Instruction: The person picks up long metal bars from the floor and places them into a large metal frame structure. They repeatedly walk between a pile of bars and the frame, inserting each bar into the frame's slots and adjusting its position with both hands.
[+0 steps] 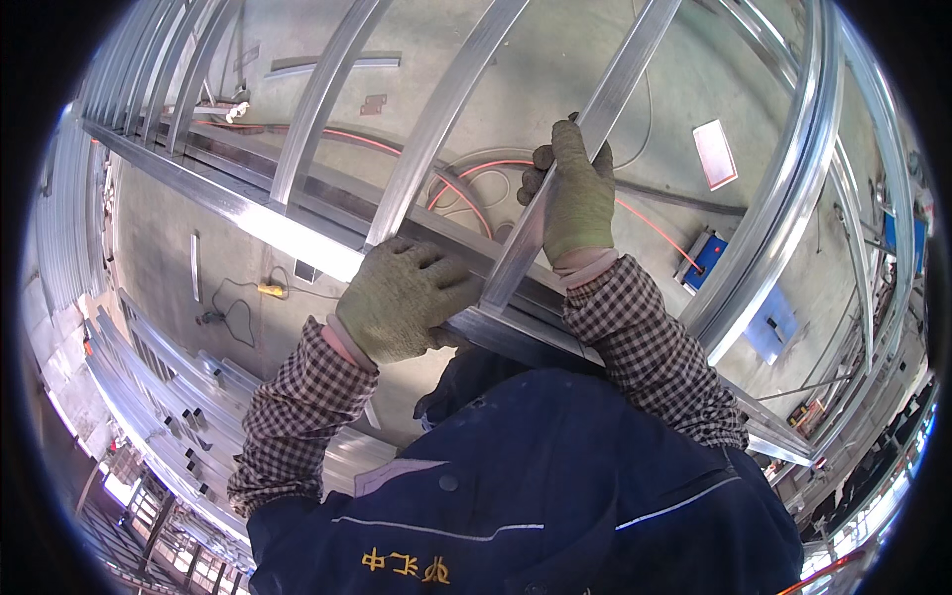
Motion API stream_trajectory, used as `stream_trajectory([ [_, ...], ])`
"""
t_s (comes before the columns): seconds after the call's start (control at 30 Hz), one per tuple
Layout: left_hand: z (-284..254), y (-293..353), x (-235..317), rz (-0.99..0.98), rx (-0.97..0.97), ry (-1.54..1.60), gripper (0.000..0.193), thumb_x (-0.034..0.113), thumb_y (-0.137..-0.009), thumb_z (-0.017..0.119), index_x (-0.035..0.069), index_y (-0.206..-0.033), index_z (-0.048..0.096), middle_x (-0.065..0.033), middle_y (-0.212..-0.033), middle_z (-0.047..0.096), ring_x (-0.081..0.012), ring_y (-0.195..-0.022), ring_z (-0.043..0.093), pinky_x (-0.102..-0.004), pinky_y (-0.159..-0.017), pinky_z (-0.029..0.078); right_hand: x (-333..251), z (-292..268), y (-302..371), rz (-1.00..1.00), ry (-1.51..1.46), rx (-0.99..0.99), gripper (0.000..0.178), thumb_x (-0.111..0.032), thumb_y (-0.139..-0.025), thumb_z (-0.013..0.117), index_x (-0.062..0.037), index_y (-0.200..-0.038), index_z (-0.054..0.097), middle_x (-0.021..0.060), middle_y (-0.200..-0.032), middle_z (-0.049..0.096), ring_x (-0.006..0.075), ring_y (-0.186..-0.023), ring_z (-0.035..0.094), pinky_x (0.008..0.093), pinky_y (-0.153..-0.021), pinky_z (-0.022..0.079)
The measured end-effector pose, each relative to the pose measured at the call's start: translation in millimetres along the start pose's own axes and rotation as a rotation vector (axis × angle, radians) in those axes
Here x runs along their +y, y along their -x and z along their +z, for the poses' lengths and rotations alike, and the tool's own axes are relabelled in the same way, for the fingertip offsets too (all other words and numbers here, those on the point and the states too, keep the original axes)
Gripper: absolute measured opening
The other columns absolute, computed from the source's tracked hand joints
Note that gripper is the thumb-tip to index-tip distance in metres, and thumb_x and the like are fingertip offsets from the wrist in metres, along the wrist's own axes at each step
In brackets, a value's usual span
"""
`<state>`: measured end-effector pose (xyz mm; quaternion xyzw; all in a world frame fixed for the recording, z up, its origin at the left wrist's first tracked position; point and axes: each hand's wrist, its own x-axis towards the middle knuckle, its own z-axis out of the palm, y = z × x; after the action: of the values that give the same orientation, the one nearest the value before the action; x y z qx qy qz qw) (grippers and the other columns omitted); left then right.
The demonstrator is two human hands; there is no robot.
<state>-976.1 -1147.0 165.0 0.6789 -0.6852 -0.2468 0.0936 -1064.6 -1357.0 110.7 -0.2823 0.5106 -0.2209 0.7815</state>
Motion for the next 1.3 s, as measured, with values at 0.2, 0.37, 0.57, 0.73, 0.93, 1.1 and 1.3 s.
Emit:
stream_trajectory([
  [0.2,-4.4,-3.0,2.9,-0.011,-0.034,0.015,0.061,0.048,-0.069,0.087,0.021,-0.123,0.074,0.0022,-0.12,0.072,-0.0234,-0.115,0.069,-0.0476,-0.099,0.054,-2.1,-1.9,1.1,0.006,0.005,-0.013,0.034,-0.032,-0.1,0.077,-0.0185,-0.123,0.055,0.0039,-0.082,0.061,0.0196,-0.06,0.057,0.0379,-0.051,0.045],
  [0.37,2.0,-1.4,1.0,0.042,0.109,-0.065,0.059,0.055,-0.067,0.085,0.02,-0.114,0.076,0.0032,-0.109,0.072,-0.022,-0.099,0.071,-0.044,-0.084,0.056,2.3,-4.0,-0.5,-0.018,-0.004,-0.008,0.034,-0.031,-0.1,0.078,-0.0177,-0.122,0.055,0.004,-0.082,0.061,0.0188,-0.058,0.057,0.0366,-0.051,0.045],
  [0.57,3.4,-2.4,-3.4,0.064,0.002,-0.039,0.061,0.055,-0.073,0.087,0.015,-0.119,0.077,-0.006,-0.12,0.075,-0.0305,-0.11,0.07,-0.0462,-0.093,0.057,8.8,-7.2,-3.6,-0.083,0.032,-0.073,0.025,-0.027,-0.105,0.071,-0.0147,-0.118,0.054,0.0023,-0.076,0.058,0.0152,-0.058,0.056,0.0335,-0.05,0.045],
  [0.73,-9.1,-3.9,6.4,0.042,0.06,-0.07,0.058,0.057,-0.072,0.089,0.02,-0.115,0.08,-0.0055,-0.115,0.078,-0.0302,-0.108,0.073,-0.0462,-0.095,0.058,7.7,-5.5,-0.2,-0.069,0.041,-0.06,0.059,-0.035,-0.1,0.074,-0.0017,-0.142,0.048,0.0053,-0.089,0.062,0.015,-0.072,0.062,0.032,-0.059,0.054],
  [0.93,-14.1,-2.6,14.6,-0.008,-0.059,-0.107,0.068,0.06,-0.076,0.087,0.021,-0.131,0.074,-0.0078,-0.128,0.075,-0.0322,-0.122,0.069,-0.0481,-0.105,0.053,4.2,-25.3,-11.3,-0.248,0.29,-0.09,0.092,-0.042,-0.096,0.077,0.0055,-0.162,0.034,0.0187,-0.126,0.067,0.0243,-0.109,0.069,0.0374,-0.095,0.057],
  [1.1,-30.7,-0.8,33.3,-0.04,0.064,-0.056,0.083,0.055,-0.073,0.092,0.013,-0.14,0.068,-0.0133,-0.133,0.072,-0.0355,-0.123,0.068,-0.0491,-0.106,0.054,-57.4,-104.4,5.4,-0.761,0.511,-0.033,0.081,-0.038,-0.096,0.079,0.0006,-0.157,0.045,0.0227,-0.138,0.067,0.0316,-0.121,0.069,0.042,-0.103,0.055],
  [1.3,17.3,-73.6,108.0,-0.151,0.29,0.664,0.084,0.043,-0.086,0.089,0.0,-0.149,0.057,-0.0237,-0.14,0.066,-0.0369,-0.126,0.067,-0.0466,-0.107,0.054,-136.8,-228.9,31.9,-0.901,0.993,0.577,0.078,-0.035,-0.093,0.079,-0.0011,-0.155,0.047,0.0292,-0.139,0.065,0.0417,-0.125,0.068,0.0461,-0.105,0.055],
])
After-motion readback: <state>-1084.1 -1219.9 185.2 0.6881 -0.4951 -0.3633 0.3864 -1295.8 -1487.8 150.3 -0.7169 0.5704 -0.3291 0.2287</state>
